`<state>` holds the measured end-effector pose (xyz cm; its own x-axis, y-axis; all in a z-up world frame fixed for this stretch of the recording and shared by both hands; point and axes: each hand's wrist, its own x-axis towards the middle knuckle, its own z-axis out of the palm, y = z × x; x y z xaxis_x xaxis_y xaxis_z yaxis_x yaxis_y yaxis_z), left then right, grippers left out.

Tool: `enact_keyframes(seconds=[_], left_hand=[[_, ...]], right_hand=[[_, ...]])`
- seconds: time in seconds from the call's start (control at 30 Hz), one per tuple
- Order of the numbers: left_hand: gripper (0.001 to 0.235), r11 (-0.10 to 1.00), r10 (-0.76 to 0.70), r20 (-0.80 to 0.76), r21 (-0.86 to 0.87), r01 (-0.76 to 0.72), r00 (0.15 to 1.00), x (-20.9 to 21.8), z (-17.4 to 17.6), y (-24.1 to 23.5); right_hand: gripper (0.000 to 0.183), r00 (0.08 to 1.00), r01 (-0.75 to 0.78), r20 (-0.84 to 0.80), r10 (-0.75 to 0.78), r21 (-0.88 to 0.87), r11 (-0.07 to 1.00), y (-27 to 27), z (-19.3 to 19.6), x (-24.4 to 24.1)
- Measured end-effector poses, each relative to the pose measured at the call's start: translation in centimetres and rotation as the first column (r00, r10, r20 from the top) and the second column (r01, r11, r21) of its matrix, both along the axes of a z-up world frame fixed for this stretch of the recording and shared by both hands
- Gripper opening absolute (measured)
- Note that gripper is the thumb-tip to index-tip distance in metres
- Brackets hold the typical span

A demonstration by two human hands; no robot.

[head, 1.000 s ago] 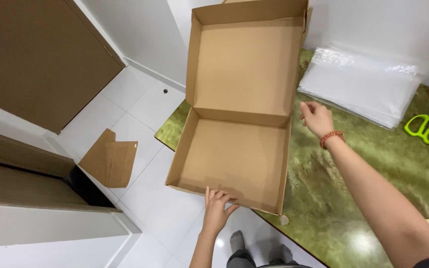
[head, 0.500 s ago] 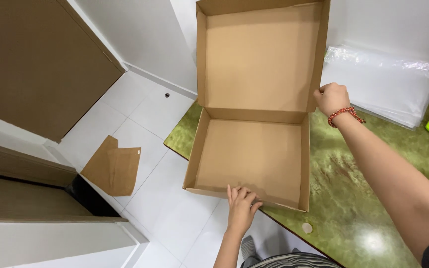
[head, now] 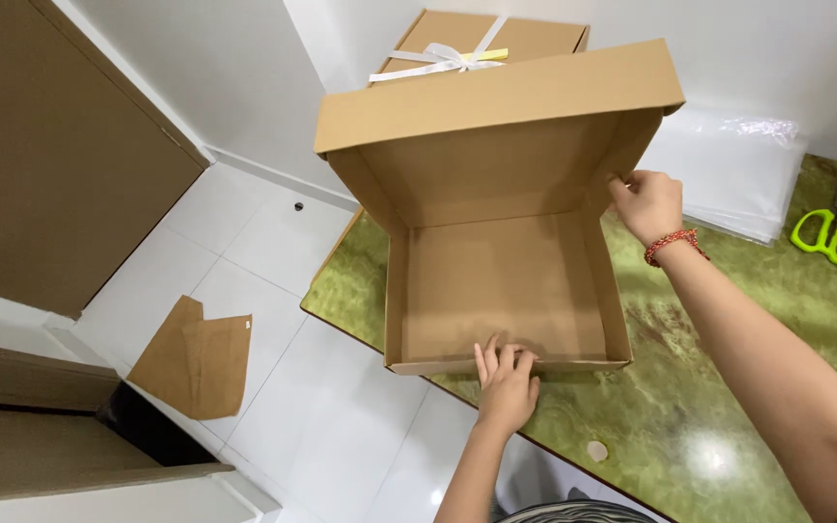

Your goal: Unpack a shirt from a box, remove it from its plastic sleeve, hang it on a clothing rack, and stack the empty box.

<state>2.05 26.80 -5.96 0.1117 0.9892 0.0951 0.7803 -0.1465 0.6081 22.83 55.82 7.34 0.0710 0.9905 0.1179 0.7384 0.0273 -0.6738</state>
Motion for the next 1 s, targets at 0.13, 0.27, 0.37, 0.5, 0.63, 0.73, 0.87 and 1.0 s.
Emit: enact_keyframes(seconds=[0.13, 0.27, 0.37, 0.5, 0.63, 0.73, 0.87, 1.0], left_hand=[[0.036, 0.997, -0.001, -0.007, 0.073, 0.002, 1.000, 0.3, -0.4, 0.4], [0.046, 0.997, -0.022, -0.064, 0.069, 0.026, 0.998, 0.0, -1.0, 0.6], [0.055, 0.998, -0.053, -0.061, 0.037, 0.055, 0.997, -0.2, -0.2, 0.6], [0.051, 1.000, 0.003, 0.128, 0.006, -0.004, 0.992, -1.1, 4.4, -1.4], [0.041, 0.956, 0.103, 0.116, 0.263, -0.131, 0.988, -4.3, 1.9, -3.4], [0.024, 0.876, 0.339, 0.202, 0.288, -0.386, 0.919, -7.8, 0.7, -5.3], [0.017, 0.657, 0.500, 0.475, 0.336, -0.675, 0.724, -11.8, 1.3, -6.2], [0.037, 0.613, 0.616, 0.584, 0.067, -0.788, 0.529, -16.2, -3.1, -6.3]], right_hand=[[0.041, 0.980, 0.003, -0.198, 0.005, 0.041, 0.999, -3.0, 4.3, 1.4], [0.019, 0.982, -0.020, -0.181, 0.058, 0.204, 0.979, -6.7, 8.4, 2.2], [0.047, 0.969, -0.036, -0.219, 0.111, 0.320, 0.947, -9.8, 11.0, 2.7], [0.071, 0.972, -0.153, -0.060, 0.228, 0.574, 0.804, -13.9, 13.5, 3.2], [0.062, 0.931, -0.319, 0.070, 0.359, 0.638, 0.701, -15.9, 13.3, 4.9], [0.035, 0.892, -0.406, 0.110, 0.438, 0.620, 0.671, -17.8, 11.3, 5.6], [0.038, 0.907, -0.327, -0.090, 0.411, 0.464, 0.823, -20.6, 6.7, 6.7], [0.033, 0.890, -0.247, -0.300, 0.343, 0.313, 0.917, -23.7, 2.7, 7.0]])
